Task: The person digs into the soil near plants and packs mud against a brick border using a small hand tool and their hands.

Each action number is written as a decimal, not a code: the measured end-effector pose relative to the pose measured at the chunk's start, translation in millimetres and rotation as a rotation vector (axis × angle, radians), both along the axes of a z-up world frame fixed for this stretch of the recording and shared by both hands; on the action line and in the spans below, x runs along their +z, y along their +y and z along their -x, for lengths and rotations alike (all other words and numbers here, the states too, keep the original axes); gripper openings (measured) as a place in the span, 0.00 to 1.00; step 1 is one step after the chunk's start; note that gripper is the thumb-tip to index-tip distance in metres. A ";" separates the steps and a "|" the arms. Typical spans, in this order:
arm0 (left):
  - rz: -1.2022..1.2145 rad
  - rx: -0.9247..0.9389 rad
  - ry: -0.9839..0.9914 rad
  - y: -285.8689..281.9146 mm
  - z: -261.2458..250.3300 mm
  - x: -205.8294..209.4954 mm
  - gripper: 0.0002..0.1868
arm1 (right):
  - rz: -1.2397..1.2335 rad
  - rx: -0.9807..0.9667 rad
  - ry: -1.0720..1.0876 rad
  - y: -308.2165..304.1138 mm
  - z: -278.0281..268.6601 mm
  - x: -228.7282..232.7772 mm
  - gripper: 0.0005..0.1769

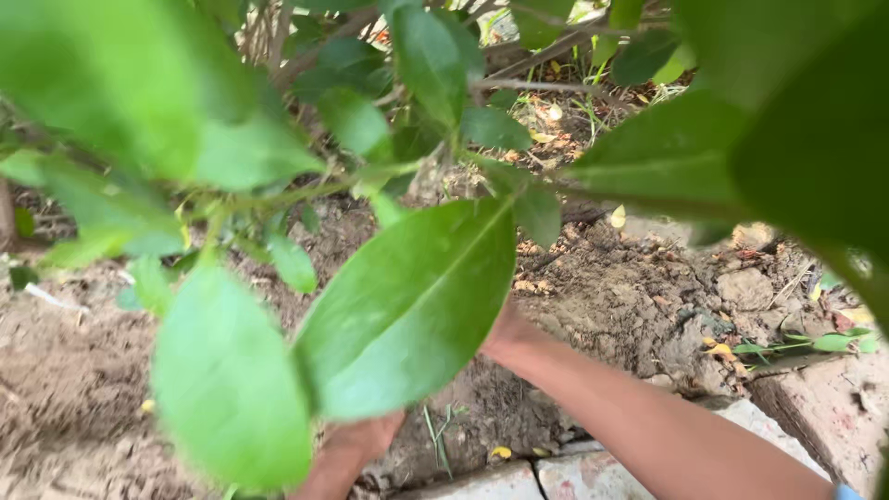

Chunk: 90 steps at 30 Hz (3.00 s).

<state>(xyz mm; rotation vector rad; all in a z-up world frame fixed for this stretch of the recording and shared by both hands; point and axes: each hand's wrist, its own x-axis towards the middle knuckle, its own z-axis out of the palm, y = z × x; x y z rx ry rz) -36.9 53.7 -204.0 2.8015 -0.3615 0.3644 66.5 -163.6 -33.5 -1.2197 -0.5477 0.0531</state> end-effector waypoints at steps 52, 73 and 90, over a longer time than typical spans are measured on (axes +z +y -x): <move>-0.401 0.010 0.698 -96.8 -82.4 245.8 0.54 | 0.028 -0.285 -0.004 -127.0 -57.9 -10.5 0.21; -0.976 -0.363 0.723 -228.6 -139.8 272.8 0.39 | 0.936 -0.579 0.159 -226.0 -52.9 77.1 0.22; -0.637 -0.307 0.752 -212.0 -178.0 235.2 0.35 | 1.824 -0.068 -0.780 -200.2 -66.7 116.4 0.20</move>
